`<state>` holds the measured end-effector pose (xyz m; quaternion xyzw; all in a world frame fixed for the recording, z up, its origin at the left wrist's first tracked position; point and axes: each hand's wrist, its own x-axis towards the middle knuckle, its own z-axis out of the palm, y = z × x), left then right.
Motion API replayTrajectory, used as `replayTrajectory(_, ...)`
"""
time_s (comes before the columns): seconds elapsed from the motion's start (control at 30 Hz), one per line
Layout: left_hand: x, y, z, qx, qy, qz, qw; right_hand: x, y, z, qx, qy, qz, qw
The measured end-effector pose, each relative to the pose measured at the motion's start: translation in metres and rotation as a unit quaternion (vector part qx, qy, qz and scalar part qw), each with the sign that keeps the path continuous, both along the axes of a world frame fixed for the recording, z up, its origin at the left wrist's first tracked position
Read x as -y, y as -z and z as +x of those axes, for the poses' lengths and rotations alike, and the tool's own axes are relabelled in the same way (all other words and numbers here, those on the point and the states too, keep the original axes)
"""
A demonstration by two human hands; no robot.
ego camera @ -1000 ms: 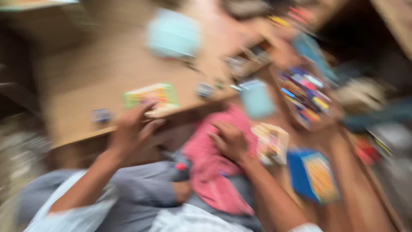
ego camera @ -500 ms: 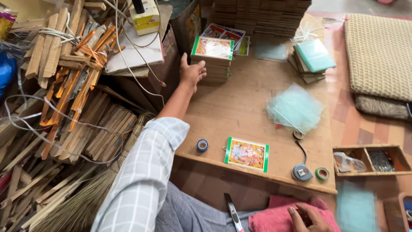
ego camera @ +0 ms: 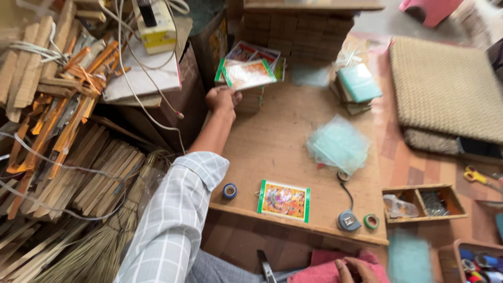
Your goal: The person sits on the floor and applies blue tape around the edges of small printed picture cards, pressing the tape down and smoothing it by hand. They stack finished cards on the table and pick up new cards one at a time to tape.
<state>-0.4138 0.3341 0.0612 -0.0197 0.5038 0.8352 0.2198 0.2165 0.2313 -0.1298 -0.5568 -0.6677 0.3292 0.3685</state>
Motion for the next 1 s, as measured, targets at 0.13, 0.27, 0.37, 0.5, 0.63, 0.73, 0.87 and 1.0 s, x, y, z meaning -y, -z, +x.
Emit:
replayTrajectory(0.13, 0.024, -0.013, 0.048, -0.040, -0.001, -0.002, 0.999, 0.001, -0.023, -0.010, -0.020, 0.034, -0.049, 0.998)
replayTrajectory(0.27, 0.098, 0.020, 0.150, -0.010, 0.113, -0.027, 0.993, 0.020, -0.076, -0.009, 0.048, -0.018, 0.071, 0.996)
replayTrajectory(0.37, 0.165, 0.064, 0.235, 0.011, 0.178, -0.054, 0.983, 0.037, -0.118, -0.007, 0.070, -0.059, 0.094, 0.991)
replayTrajectory(0.5, 0.223, 0.093, 0.305, 0.086, 0.193, -0.115, 0.971, 0.051, -0.156, -0.010, 0.083, -0.053, 0.069, 0.993)
replayTrajectory(0.63, 0.248, 0.081, 0.334, 0.043, 0.203, -0.139, 0.968, 0.060, -0.171, -0.011, 0.083, -0.052, 0.071, 0.993)
replayTrajectory(0.73, 0.263, 0.058, 0.340, -0.025, 0.195, -0.215, 0.957, 0.060, -0.173, -0.009, 0.065, -0.033, 0.047, 0.996)
replayTrajectory(0.87, 0.269, 0.034, 0.339, -0.090, 0.213, -0.204, 0.951, 0.037, -0.174, -0.015, -0.051, 0.035, -0.072, 0.995)
replayTrajectory(1.0, 0.258, 0.026, 0.335, -0.093, 0.206, -0.203, 0.953, -0.025, -0.175, -0.056, -0.040, 0.062, 0.047, 0.996)
